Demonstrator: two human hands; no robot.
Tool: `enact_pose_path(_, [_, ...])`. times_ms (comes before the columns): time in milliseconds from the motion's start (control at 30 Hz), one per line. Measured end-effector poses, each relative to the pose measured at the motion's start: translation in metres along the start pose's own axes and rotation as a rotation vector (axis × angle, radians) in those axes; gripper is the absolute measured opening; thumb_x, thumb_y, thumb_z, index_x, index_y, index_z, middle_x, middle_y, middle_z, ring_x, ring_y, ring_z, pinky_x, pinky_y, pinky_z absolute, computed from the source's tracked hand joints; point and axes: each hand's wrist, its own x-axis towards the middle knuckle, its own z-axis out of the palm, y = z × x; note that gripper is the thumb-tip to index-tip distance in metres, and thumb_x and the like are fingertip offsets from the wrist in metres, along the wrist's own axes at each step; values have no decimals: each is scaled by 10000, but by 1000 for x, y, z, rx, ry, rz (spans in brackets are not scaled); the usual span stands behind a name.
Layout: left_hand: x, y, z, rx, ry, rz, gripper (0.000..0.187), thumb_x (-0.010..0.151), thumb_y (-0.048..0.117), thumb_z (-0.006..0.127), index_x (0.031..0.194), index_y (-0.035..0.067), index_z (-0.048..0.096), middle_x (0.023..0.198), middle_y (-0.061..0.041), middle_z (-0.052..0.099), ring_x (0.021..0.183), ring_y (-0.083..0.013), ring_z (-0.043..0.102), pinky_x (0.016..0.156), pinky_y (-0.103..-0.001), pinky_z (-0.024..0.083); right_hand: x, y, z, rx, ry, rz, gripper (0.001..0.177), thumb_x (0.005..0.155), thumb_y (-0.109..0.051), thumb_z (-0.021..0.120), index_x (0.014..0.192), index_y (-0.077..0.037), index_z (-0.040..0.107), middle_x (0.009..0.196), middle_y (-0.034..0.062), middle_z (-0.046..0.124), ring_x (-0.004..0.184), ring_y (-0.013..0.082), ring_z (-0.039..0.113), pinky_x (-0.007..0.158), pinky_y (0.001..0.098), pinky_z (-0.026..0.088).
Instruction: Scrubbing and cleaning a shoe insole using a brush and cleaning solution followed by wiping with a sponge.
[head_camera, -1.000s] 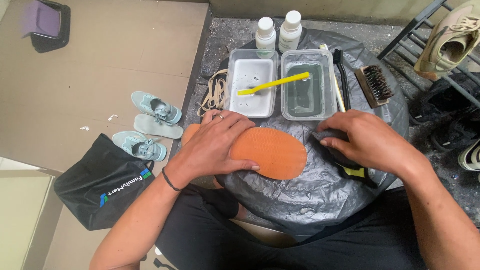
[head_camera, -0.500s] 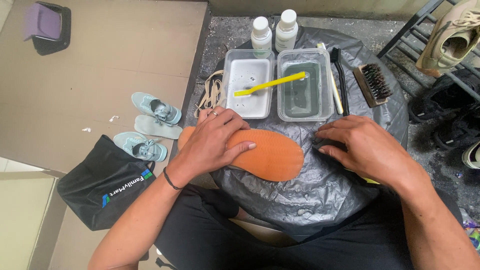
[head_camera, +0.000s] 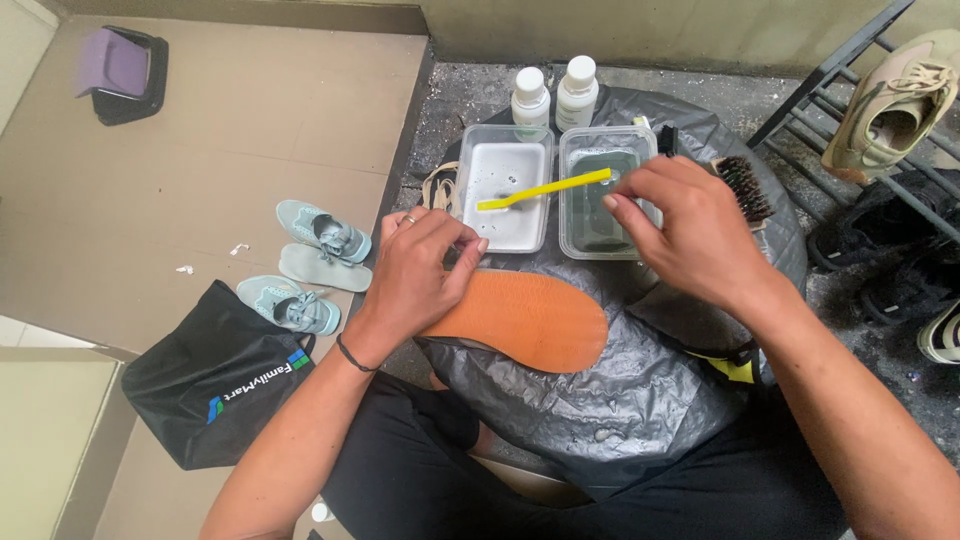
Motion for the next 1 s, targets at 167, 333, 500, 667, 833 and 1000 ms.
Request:
enact_pose_path(167, [5, -11, 2, 29, 159, -47, 177, 861, 239, 640, 709, 160, 595, 619, 39, 529, 698, -188, 576, 732, -342, 387, 37, 3, 32, -140, -85, -33, 118, 818, -123, 678, 930, -99, 704, 929, 108, 631, 876, 314, 610, 724, 403, 482])
enact_pose_path(333, [10, -12, 1, 5, 227, -97, 250, 894, 246, 604, 674, 141, 550, 596, 18, 506, 685, -211, 583, 736, -343, 396, 51, 10, 58, -233, -197, 4, 130, 781, -152, 703, 901, -109, 728, 900, 109, 640, 819, 278, 642, 747, 367, 489])
enact_pose_path(500, [13, -11, 4, -10, 195, -116, 273, 943, 242, 528, 706, 111, 566, 615, -29, 539, 708, -252, 610, 741, -369, 413, 45, 2, 60, -180, -210, 90, 125, 790, -97, 676, 903, -113, 728, 849, 88, 587, 732, 263, 640, 702, 333, 505])
enact_pose_path(667, [18, -7, 2, 19, 166, -87, 210, 920, 214, 560, 740, 111, 596, 644, -24, 567, 736, -239, 614, 778, -381, 409, 32, 18, 70, -206, -110, 9, 89, 813, -116, 655, 893, -89, 682, 815, 73, 529, 778, 296, 599, 738, 392, 467])
enact_pose_path(833, [30, 2, -7, -21, 126, -88, 131, 898, 161, 573, 796, 99, 628, 690, -35, 597, 779, -240, 617, 814, -402, 403, 30, 19, 71, -169, -101, -8, 78, 833, -127, 644, 906, -118, 669, 778, 47, 535, 783, 252, 589, 746, 356, 453])
enact_pose_path(1000, [45, 20, -23, -26, -90, -110, 116, 861, 95, 557, 861, 43, 660, 741, -87, 634, 826, -271, 629, 838, -445, 382, 28, 22, 73, -56, -109, 9, 85, 813, -128, 665, 896, -110, 664, 785, 81, 552, 807, 296, 582, 735, 388, 450])
